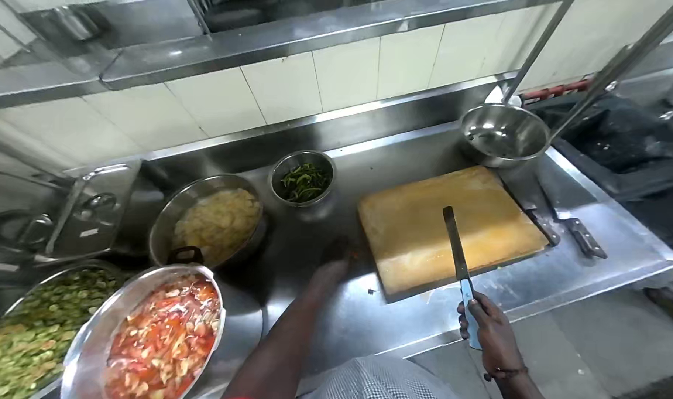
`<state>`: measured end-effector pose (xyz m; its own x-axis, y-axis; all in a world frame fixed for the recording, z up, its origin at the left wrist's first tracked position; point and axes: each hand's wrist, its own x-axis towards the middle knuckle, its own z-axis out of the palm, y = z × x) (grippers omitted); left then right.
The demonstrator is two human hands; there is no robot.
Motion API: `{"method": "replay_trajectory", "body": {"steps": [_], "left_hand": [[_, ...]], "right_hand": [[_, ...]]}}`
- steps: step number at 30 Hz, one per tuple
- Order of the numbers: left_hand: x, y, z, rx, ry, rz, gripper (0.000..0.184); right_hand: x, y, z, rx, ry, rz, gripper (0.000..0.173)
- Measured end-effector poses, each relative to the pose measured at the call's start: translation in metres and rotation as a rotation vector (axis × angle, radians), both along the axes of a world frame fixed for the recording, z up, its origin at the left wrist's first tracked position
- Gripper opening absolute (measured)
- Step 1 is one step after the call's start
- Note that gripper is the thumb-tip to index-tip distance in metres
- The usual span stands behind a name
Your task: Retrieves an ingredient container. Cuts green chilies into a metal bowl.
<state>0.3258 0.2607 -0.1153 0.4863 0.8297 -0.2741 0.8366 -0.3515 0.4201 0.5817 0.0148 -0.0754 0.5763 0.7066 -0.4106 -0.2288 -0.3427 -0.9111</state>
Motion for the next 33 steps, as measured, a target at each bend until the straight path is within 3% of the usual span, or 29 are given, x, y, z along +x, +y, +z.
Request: {"method": "replay_trajectory", "body": {"steps": [4,7,9,12,15,18,21,23,26,29,31,33], "left_hand": [[-0.005,0.0,-0.004,-0.025,0.047,-0.023,0.036],[-0.01,-0.02,0.016,-0.241,0.162,0.056,0.045],[-0.021,-0.033,0.034,-0.27,0.035,0.142,0.039],[-0.061,-0.059,0.069,0.008,-0.211,0.201,0.028],[-0.129,-0.099,0.119,0.319,-0.305,0.384,0.02],[-0.211,-0.129,0.154,0.573,-0.127,0.639,0.023],[-0.26,-0.147,0.179,0.522,0.088,0.775,0.033],[-0.249,-0.146,0.185,0.586,0.025,0.729,0.036],[-0.191,-0.117,0.173,0.579,-0.156,0.443,0.036],[-0.122,-0.058,0.148,0.272,-0.146,0.218,0.038],[-0.08,-0.019,0.141,-0.005,-0.012,0.245,0.044],[-0.057,0.007,0.133,-0.154,0.135,0.296,0.043]], "right_hand": [[-0.003,0.002,-0.003,-0.022,0.016,-0.022,0.028],[-0.007,0.01,0.002,-0.027,0.001,0.017,0.029],[-0.01,0.016,0.006,-0.014,-0.023,0.074,0.03],[-0.02,0.029,0.012,-0.002,-0.019,0.173,0.029],[-0.032,0.037,0.018,-0.032,-0.006,0.229,0.028],[-0.035,0.039,0.015,-0.04,0.02,0.272,0.033],[-0.041,0.048,0.008,-0.008,0.063,0.326,0.035],[-0.045,0.056,0.01,0.001,0.105,0.352,0.037],[-0.05,0.061,0.015,0.014,0.154,0.356,0.039],[-0.051,0.068,0.019,0.08,0.178,0.369,0.04],[-0.053,0.071,0.023,0.125,0.187,0.384,0.041],[-0.053,0.07,0.027,0.153,0.159,0.398,0.041]]}}
